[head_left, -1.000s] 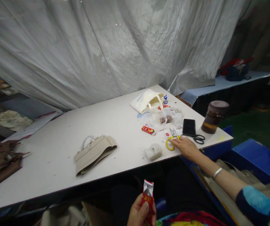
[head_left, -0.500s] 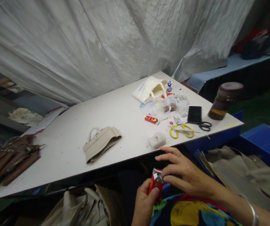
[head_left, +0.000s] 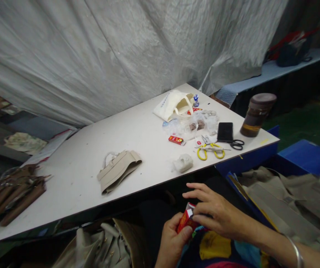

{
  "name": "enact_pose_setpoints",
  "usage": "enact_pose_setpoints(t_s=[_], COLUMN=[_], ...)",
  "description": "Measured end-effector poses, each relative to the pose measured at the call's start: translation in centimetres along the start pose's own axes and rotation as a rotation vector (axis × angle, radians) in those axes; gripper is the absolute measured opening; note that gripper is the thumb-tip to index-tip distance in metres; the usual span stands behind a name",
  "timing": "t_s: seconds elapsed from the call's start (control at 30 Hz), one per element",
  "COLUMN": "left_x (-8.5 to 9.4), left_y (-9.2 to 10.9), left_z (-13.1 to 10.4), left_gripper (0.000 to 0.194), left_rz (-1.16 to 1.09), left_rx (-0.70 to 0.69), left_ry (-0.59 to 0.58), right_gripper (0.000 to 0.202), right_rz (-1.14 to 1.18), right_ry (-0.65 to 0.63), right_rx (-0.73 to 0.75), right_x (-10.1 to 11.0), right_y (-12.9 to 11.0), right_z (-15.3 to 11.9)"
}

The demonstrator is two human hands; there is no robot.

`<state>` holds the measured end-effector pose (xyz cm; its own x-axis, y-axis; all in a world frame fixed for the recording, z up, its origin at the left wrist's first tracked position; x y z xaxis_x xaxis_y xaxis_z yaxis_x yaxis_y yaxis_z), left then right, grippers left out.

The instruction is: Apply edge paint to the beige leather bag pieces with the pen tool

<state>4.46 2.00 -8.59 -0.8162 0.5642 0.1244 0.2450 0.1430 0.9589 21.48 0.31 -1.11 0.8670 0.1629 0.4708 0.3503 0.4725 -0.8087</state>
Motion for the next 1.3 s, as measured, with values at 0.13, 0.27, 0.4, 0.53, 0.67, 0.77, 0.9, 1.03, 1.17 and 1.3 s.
enact_pose_setpoints(t_s=[0.13,0.27,0.4,0.53,0.67,0.77,0.9,1.03,1.17,1.3], left_x=[0.3,0.5,0.5,-0.1,-0.8,-1.0,-1.2,-1.5,-1.2,-0.6], left_y=[-0.4,-0.9,-0.9,-0.7,-0.4,0.2,1.0,0.7,-1.3,-2.8], left_z=[-0.1,-0.1,0.2,0.3,0.1,-0.1,-0.6,-0.8,-0.6,-0.5], left_gripper=[0.054,0.052,0.052,0.054,0.053,0.055,0.056,0.057,0.055,0.057], left_rz=[0.025,0.042,0.132,0.140,0.109,0.085,0.046,-0.077,-0.109,-0.196], left_rx=[0.013,0.038,0.026,0.014,0.025,0.036,0.101,0.181,0.252,0.258], left_ry=[-0.011,-0.077,-0.146,-0.226,-0.310,-0.344,-0.377,-0.361,-0.274,-0.211], right_gripper=[0.015,0.028,0.028,0.013,0.008,0.015,0.016,0.019,0.022,0.017], right_rz=[0.047,0.065,-0.054,-0.198,-0.293,-0.329,-0.319,-0.241,-0.230,-0.133], right_ry=[0.070,0.032,-0.093,-0.203,-0.254,-0.239,-0.160,-0.060,0.044,0.186], right_rx=[-0.033,-0.048,-0.077,-0.043,0.093,0.237,0.322,0.292,0.317,0.219], right_x=[-0.7,-1.2,-1.7,-2.5,-2.9,-2.8,-2.5,-2.6,-2.4,-0.8], right_y=[0.6,0.3,0.1,-0.1,-0.8,-1.5,-1.8,-1.7,-1.5,-0.2], right_z=[-0.9,-1.2,-1.3,-1.5,-1.7,-2.1,-2.6,-2.8,-3.0,-3.3])
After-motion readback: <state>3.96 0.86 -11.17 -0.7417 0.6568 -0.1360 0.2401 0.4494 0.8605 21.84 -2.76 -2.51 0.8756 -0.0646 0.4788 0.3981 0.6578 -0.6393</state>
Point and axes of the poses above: each hand's wrist, its own z-axis towards the middle knuckle, its own x-axis out of the back of the hand, y = z × x, the point moved 7 cm from there along z, towards the middle knuckle, and after that the axes turned 9 degrees about z, right-handed, at the moved point
